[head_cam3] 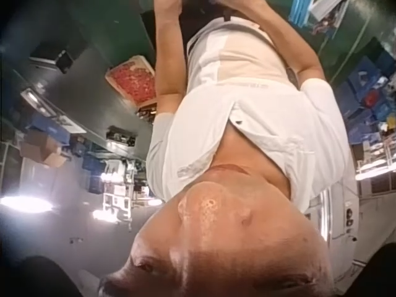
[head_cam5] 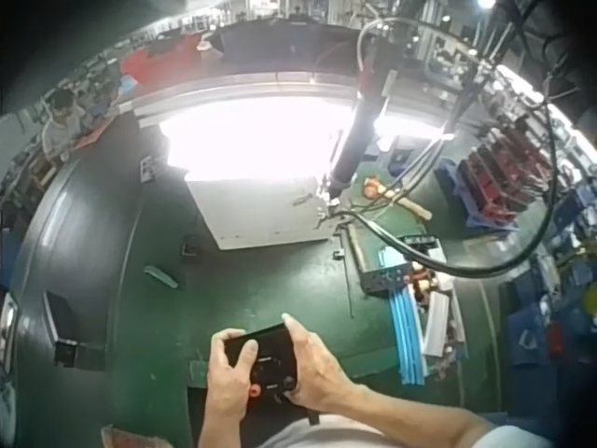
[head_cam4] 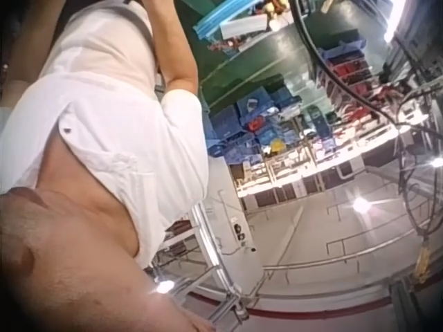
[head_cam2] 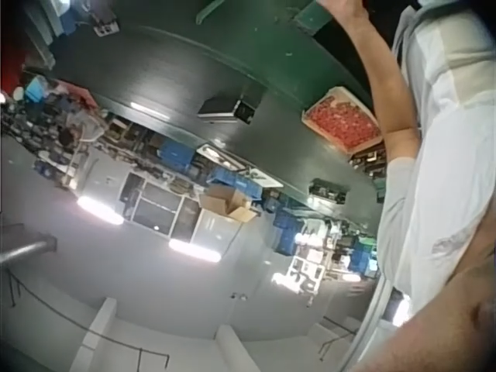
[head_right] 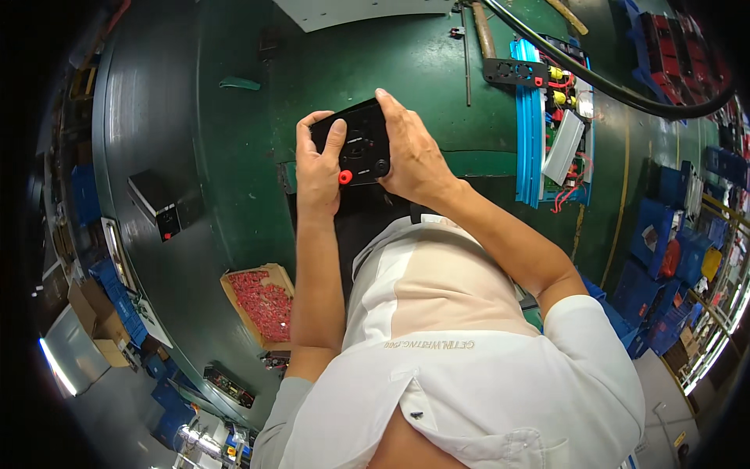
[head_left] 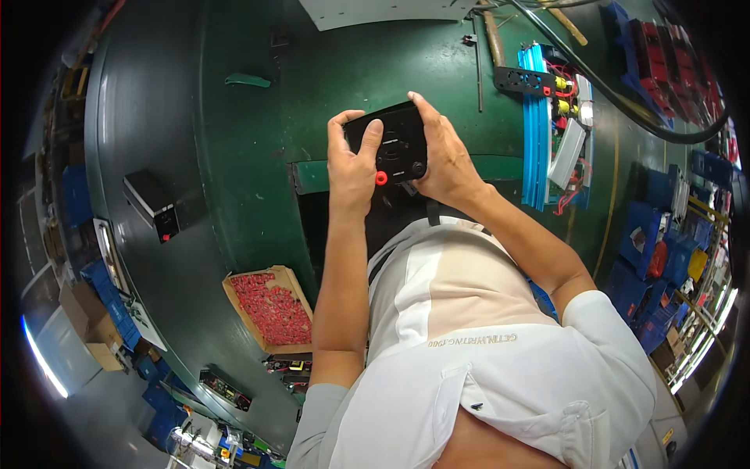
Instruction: Assembling electronic components using a power tool at a factory workstation.
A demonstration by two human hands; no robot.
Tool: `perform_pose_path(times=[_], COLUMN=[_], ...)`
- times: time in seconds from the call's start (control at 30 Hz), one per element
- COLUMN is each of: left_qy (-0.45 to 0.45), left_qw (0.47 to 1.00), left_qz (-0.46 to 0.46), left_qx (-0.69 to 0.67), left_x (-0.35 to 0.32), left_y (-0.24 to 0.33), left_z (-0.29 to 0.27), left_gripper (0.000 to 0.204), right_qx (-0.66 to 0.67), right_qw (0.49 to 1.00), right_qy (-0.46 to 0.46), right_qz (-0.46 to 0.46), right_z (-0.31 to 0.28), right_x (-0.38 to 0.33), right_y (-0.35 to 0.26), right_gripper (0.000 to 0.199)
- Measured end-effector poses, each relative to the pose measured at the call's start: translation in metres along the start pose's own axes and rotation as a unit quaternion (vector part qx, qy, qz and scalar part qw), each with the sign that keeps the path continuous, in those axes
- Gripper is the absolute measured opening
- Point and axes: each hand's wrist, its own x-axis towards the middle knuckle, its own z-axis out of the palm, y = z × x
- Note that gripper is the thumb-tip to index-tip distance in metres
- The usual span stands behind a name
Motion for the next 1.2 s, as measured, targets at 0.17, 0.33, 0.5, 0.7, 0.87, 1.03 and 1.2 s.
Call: perform_pose_path(times=[0.17,0.33,0.5,0.7,0.87,1.03,1.2], left_qy=[-0.004,-0.006,-0.026,-0.014,-0.01,0.0,0.016], left_qw=[1.0,0.999,0.999,0.999,0.998,0.999,1.0], left_qz=[-0.03,-0.019,0.002,0.003,-0.024,-0.024,-0.004], left_qx=[-0.003,-0.045,-0.026,-0.043,-0.061,-0.048,-0.017], left_x=[0.001,0.003,0.006,0.007,0.007,0.011,0.029], left_y=[0.009,0.004,0.003,0.004,0.008,0.009,0.015], left_z=[-0.001,0.004,0.003,0.004,0.005,0.006,0.008], left_gripper=[0.034,0.034,0.036,0.041,0.042,0.042,0.04], right_qx=[-0.011,-0.003,-0.017,-0.014,-0.023,-0.025,-0.017], right_qw=[0.999,0.999,0.996,0.996,0.997,0.998,0.999], right_qy=[0.039,0.031,0.064,0.062,0.05,0.036,0.019], right_qz=[-0.03,-0.025,-0.054,-0.057,-0.054,-0.039,-0.02], right_z=[0.006,0.006,0.007,0.005,0.004,0.004,-0.002], right_x=[0.0,0.0,0.0,0.004,0.005,0.007,0.026], right_y=[0.002,0.004,0.007,0.004,0.003,0.005,0.006], right_gripper=[0.121,0.12,0.116,0.109,0.109,0.111,0.108])
